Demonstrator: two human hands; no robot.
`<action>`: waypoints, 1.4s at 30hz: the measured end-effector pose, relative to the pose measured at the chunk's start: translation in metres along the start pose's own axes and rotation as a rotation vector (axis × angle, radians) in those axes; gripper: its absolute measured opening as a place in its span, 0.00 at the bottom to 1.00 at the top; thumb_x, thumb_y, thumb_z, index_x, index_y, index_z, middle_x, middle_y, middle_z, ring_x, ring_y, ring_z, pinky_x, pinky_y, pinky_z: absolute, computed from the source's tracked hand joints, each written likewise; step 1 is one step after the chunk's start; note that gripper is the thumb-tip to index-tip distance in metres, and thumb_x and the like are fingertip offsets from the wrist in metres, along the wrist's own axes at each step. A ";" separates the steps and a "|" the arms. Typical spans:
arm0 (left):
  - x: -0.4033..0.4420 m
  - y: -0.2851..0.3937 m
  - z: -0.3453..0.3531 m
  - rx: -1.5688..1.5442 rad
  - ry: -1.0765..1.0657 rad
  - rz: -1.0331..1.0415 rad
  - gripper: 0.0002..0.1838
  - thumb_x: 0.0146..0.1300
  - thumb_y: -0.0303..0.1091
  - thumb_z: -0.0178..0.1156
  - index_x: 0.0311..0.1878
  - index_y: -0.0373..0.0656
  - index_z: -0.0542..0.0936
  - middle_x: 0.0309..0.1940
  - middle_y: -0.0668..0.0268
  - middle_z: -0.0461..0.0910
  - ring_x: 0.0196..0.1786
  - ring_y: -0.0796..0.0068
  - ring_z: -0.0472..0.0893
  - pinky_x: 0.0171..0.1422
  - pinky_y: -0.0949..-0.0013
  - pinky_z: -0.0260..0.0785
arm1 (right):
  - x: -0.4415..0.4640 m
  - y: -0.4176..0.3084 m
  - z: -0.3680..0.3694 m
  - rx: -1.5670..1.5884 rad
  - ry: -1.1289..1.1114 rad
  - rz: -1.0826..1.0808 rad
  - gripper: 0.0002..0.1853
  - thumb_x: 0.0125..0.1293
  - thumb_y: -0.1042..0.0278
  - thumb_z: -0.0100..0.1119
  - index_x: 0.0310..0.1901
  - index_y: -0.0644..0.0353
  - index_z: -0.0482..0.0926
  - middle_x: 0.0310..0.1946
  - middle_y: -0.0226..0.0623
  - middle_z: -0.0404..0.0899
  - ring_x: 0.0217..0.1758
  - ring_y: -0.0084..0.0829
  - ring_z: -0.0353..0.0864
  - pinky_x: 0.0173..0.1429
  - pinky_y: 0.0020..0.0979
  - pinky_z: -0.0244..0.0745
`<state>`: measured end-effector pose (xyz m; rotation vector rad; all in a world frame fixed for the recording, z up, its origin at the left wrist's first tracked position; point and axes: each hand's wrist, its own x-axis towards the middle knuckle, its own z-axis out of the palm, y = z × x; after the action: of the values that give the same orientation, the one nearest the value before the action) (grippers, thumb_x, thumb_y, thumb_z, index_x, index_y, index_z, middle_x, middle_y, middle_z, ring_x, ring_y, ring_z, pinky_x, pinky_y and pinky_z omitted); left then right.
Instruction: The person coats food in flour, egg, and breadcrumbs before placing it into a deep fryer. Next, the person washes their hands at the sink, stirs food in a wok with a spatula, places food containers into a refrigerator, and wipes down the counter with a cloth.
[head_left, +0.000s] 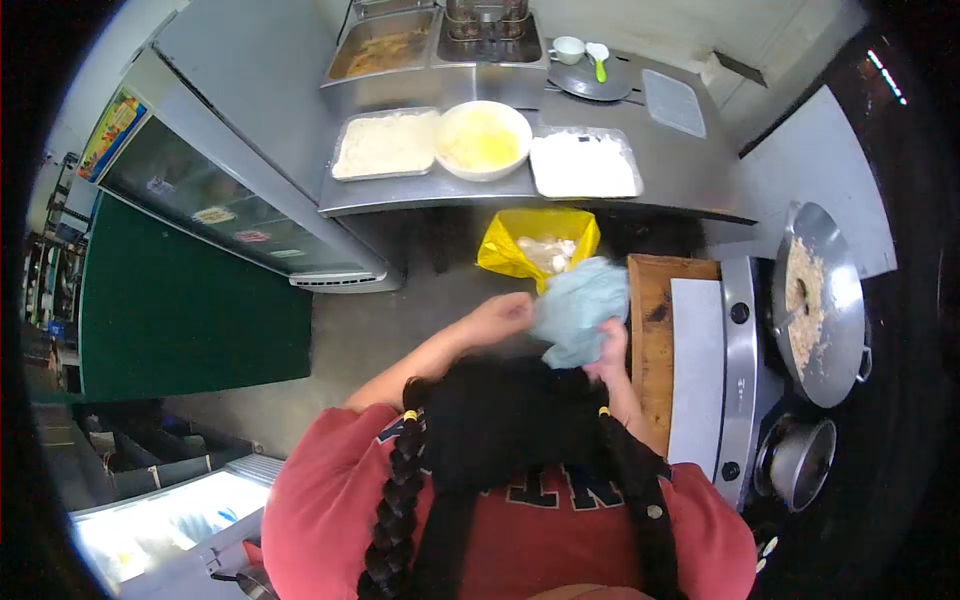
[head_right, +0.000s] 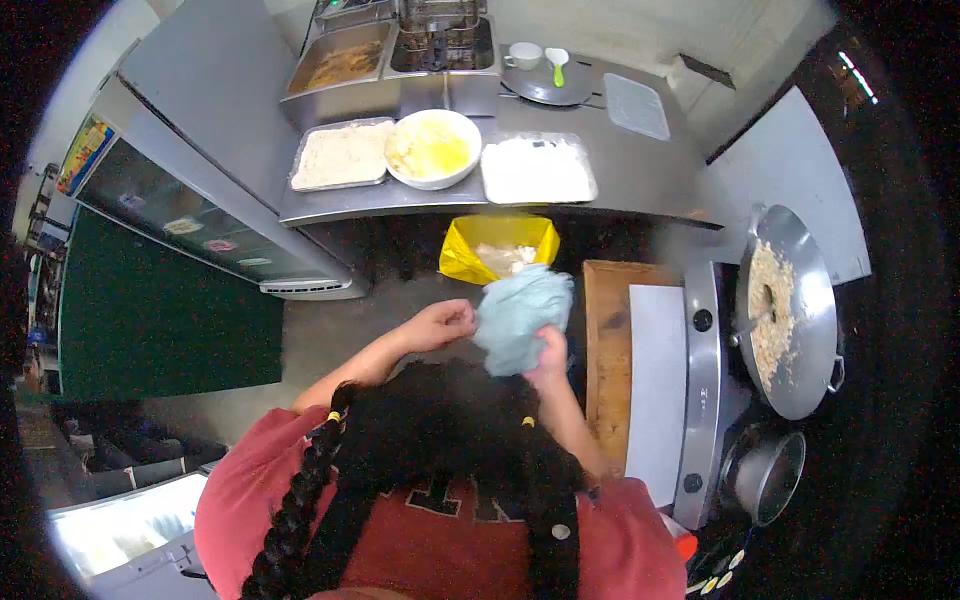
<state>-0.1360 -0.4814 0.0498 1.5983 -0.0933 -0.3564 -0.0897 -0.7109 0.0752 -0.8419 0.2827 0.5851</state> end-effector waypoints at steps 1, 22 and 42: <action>0.001 -0.013 -0.014 -0.002 0.005 -0.009 0.06 0.66 0.34 0.61 0.40 0.46 0.74 0.28 0.79 0.70 0.31 0.89 0.68 0.32 0.79 0.60 | 0.015 -0.008 0.004 0.045 0.020 -0.077 0.33 0.50 0.63 0.52 0.62 0.61 0.68 0.57 0.45 0.74 0.60 0.46 0.74 0.64 0.47 0.71; 0.198 -0.019 -0.095 -0.129 0.769 -0.274 0.05 0.68 0.32 0.56 0.42 0.42 0.75 0.28 0.71 0.76 0.25 0.81 0.75 0.26 0.76 0.67 | 0.373 -0.360 -0.085 -1.990 1.018 -0.388 0.27 0.55 0.53 0.64 0.56 0.54 0.78 0.44 0.52 0.81 0.51 0.50 0.80 0.59 0.43 0.74; 0.304 -0.016 -0.116 0.373 0.787 -0.378 0.13 0.59 0.32 0.54 0.42 0.31 0.73 0.32 0.43 0.78 0.40 0.44 0.80 0.46 0.52 0.71 | 0.623 -0.338 -0.067 -2.280 0.289 -0.816 0.13 0.61 0.60 0.59 0.42 0.60 0.78 0.46 0.44 0.79 0.54 0.45 0.75 0.59 0.44 0.71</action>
<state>0.1819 -0.4528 -0.0157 2.0235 0.7920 0.0295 0.6127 -0.7067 -0.0432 -3.0087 -0.7103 -0.3145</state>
